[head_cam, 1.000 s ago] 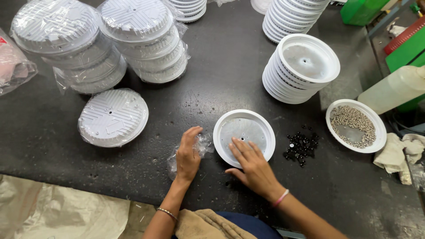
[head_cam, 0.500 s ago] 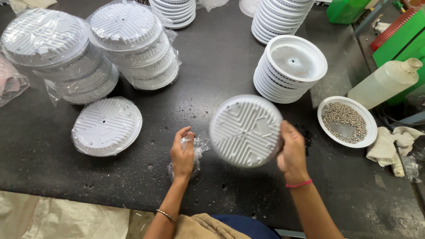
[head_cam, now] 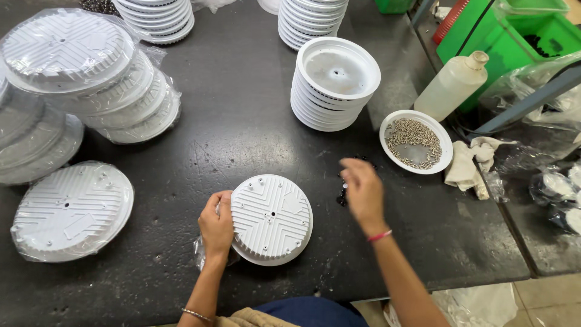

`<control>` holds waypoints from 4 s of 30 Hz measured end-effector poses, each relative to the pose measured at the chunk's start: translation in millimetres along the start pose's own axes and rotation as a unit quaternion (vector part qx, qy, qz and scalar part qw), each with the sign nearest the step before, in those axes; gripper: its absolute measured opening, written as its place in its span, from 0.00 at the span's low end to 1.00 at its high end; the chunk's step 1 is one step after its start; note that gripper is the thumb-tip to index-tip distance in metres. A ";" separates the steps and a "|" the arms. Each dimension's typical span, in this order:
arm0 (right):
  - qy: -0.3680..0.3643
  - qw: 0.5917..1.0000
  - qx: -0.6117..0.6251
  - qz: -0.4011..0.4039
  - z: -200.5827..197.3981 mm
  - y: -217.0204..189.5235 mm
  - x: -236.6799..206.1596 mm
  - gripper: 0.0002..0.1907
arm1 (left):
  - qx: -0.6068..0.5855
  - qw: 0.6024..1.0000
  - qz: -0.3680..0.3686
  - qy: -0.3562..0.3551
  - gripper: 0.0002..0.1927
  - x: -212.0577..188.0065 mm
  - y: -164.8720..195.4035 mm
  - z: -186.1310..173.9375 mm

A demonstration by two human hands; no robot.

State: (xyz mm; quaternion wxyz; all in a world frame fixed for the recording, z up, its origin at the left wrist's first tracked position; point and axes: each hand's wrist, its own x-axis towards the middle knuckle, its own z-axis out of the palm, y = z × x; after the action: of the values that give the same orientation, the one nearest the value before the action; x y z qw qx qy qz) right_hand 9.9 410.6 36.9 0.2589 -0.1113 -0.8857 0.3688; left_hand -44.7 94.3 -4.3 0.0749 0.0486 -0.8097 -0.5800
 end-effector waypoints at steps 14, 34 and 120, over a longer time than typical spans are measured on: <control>0.029 0.960 -0.268 -0.078 -15.3 77.1 57.7 0.05 | 0.030 0.999 0.012 -0.009 0.17 5.6 0.7 2.6; -0.211 0.968 0.008 -0.138 39.0 -117.0 -43.5 0.07 | 0.034 0.999 -0.009 -0.002 0.15 2.9 2.8 -0.1; -0.311 0.937 0.139 0.070 22.0 -51.0 4.0 0.25 | -0.160 0.986 0.051 -0.023 0.13 -17.4 3.8 -15.0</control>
State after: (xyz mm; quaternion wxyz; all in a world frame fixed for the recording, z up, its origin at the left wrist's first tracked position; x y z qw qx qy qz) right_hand -5.7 363.2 61.6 -0.0433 -0.0157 -0.8518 0.5218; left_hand -24.8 84.4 2.9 0.0931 -0.0188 -0.7093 -0.6984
